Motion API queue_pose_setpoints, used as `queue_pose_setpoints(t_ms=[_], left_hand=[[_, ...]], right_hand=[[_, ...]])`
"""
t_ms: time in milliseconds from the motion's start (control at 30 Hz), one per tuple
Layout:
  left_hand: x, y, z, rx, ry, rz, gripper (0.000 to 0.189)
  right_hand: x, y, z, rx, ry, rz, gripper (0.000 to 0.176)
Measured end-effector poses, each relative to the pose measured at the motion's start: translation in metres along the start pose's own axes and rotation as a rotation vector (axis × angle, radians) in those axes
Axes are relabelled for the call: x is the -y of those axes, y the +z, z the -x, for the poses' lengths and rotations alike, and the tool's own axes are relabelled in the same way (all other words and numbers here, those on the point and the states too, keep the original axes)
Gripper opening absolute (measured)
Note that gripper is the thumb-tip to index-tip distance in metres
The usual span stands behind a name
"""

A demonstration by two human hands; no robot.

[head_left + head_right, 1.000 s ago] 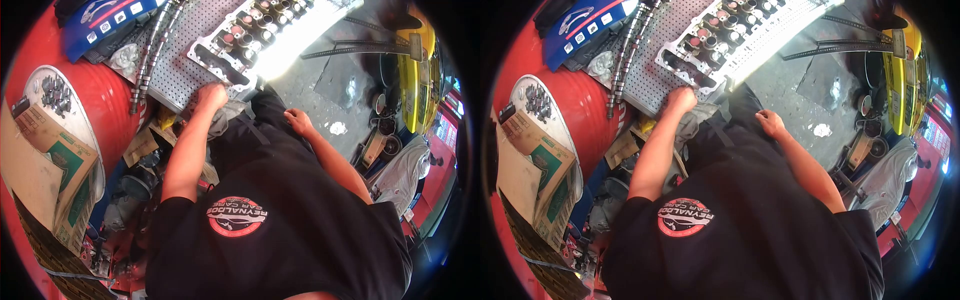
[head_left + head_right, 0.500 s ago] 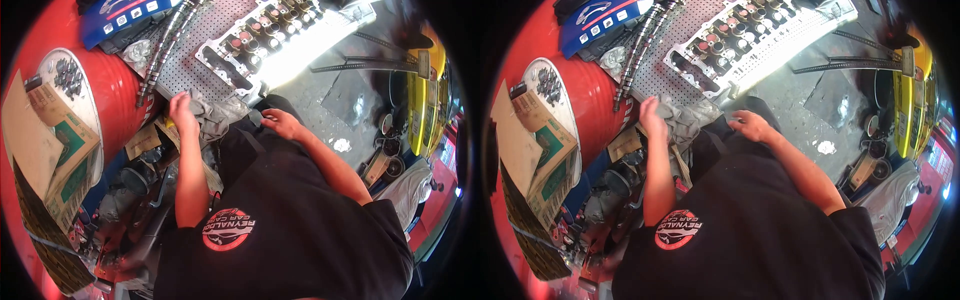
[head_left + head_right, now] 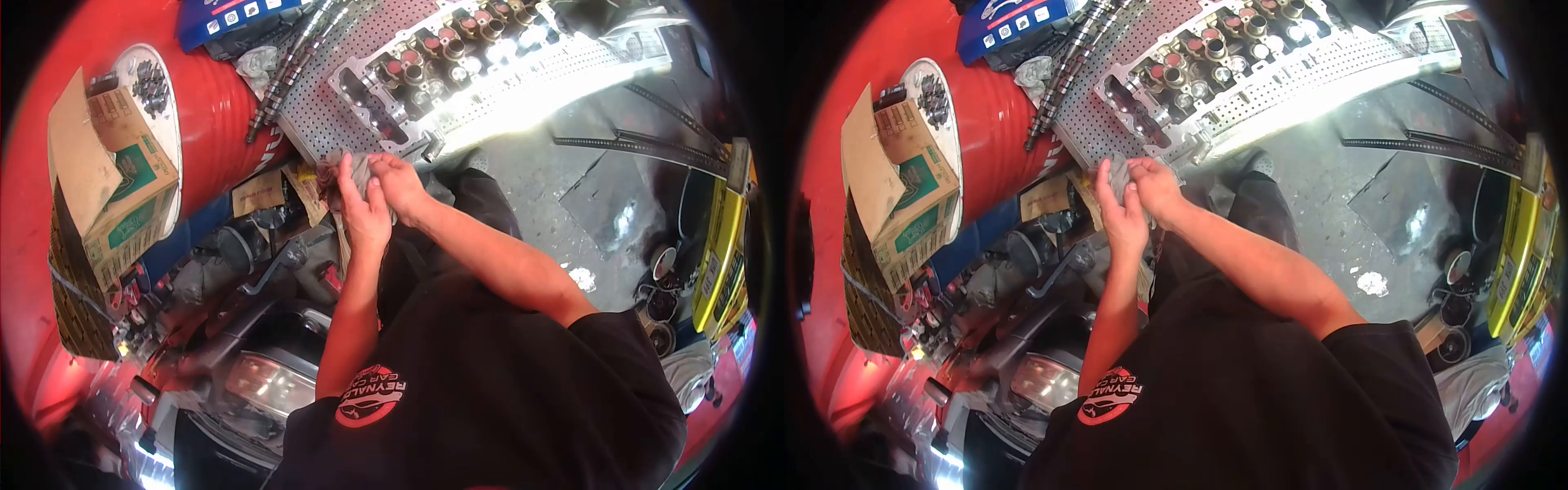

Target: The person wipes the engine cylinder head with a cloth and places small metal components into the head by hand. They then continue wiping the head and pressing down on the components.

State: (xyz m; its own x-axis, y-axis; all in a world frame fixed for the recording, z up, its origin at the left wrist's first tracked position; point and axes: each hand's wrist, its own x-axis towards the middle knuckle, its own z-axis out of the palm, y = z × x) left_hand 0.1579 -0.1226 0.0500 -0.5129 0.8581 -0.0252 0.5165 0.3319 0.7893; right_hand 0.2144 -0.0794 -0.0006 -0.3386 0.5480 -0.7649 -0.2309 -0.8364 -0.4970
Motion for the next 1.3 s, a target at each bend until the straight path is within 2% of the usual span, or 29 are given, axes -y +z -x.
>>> queue_pose_setpoints(t_ms=[100, 133, 233, 267, 333, 367, 400, 433, 500, 600, 633, 700, 733, 800, 833, 900, 933, 967, 1033, 1133, 1167, 1233, 1300], left_hand=[[0.007, 0.004, 0.009, 0.104, 0.044, -0.117, 0.041], [0.01, 0.005, 0.01, 0.088, -0.02, -0.134, 0.032], [0.025, 0.0, 0.005, -0.042, -0.199, -0.088, 0.028], [0.043, -0.003, -0.001, -0.099, -0.135, -0.111, 0.024], [0.078, -0.014, -0.014, -0.23, -0.258, -0.103, 0.019], [0.089, -0.018, -0.022, -0.292, -0.319, -0.095, 0.017], [0.091, -0.021, -0.03, -0.31, -0.372, 0.03, 0.016], [0.089, -0.022, -0.042, -0.325, -0.423, 0.159, 0.016], [0.09, -0.024, -0.064, -0.323, -0.491, 0.365, 0.02], [0.095, -0.022, -0.097, -0.299, -0.544, 0.691, 0.03], [0.103, -0.016, -0.106, -0.315, -0.543, 0.709, 0.03], [0.118, -0.002, -0.119, -0.353, -0.55, 0.753, 0.031], [0.107, 0.001, -0.126, -0.322, -0.638, 0.849, 0.027], [0.124, 0.017, -0.14, -0.243, -0.828, 1.048, 0.027], [0.135, 0.029, -0.148, -0.192, -0.92, 1.147, 0.028], [0.148, 0.06, -0.163, -0.047, -0.917, 1.308, 0.023], [0.184, 0.085, -0.171, 0.061, -0.947, 1.306, 0.009], [0.215, 0.137, -0.173, -0.029, -0.916, 1.327, 0.01], [0.101, 0.078, -0.184, 0.086, -1.055, 1.468, 0.014], [0.112, 0.09, -0.184, 0.103, -1.074, 1.487, 0.02], [0.12, 0.096, -0.184, 0.149, -1.002, 1.548, 0.027], [0.139, 0.111, -0.18, 0.256, -0.856, 1.653, 0.039], [0.149, 0.106, -0.185, 0.481, -0.861, 1.713, 0.04]], right_hand=[[0.015, -0.018, -0.001, 0.223, 0.226, -0.319, 0.027], [0.023, -0.019, 0.013, 0.328, 0.16, -0.274, 0.042], [0.03, -0.03, 0.046, 0.382, -0.084, 0.195, 0.044], [0.044, -0.039, 0.051, 0.377, -0.103, 0.274, 0.046], [0.046, -0.054, 0.038, -0.018, 0.011, 0.121, 0.043], [0.017, -0.085, 0.002, -0.142, -0.233, 0.256, 0.041], [0.041, -0.087, 0.006, -0.254, -0.099, 0.121, 0.047], [0.042, -0.093, -0.006, -0.397, -0.163, 0.036, 0.042], [0.049, -0.092, -0.022, -0.584, -0.216, 0.026, 0.05], [0.045, -0.085, -0.069, -0.823, -0.402, 0.001, 0.062], [0.06, -0.074, -0.069, -0.722, -0.365, -0.059, 0.074], [0.083, -0.05, -0.08, -0.898, -0.173, 0.024, 0.081], [0.093, -0.026, -0.083, -1.02, -0.077, -0.138, 0.082], [0.083, -0.041, -0.112, -0.497, -0.137, -0.588, 0.084], [0.092, -0.022, -0.093, -0.471, -0.127, -0.462, 0.089], [0.078, -0.034, -0.113, -0.583, -0.087, -0.445, 0.094], [0.075, -0.04, -0.117, -0.657, -0.047, -0.432, 0.095], [0.076, -0.041, -0.119, -0.73, -0.009, -0.419, 0.096], [0.077, -0.039, -0.119, -0.827, 0.075, -0.367, 0.097], [0.072, -0.046, -0.124, -0.816, -0.034, -0.273, 0.099], [0.074, -0.044, -0.125, -0.797, -0.021, -0.289, 0.099], [0.078, -0.038, -0.122, -0.738, -0.017, -0.312, 0.101], [0.08, -0.034, -0.117, -0.695, -0.04, -0.321, 0.102]])
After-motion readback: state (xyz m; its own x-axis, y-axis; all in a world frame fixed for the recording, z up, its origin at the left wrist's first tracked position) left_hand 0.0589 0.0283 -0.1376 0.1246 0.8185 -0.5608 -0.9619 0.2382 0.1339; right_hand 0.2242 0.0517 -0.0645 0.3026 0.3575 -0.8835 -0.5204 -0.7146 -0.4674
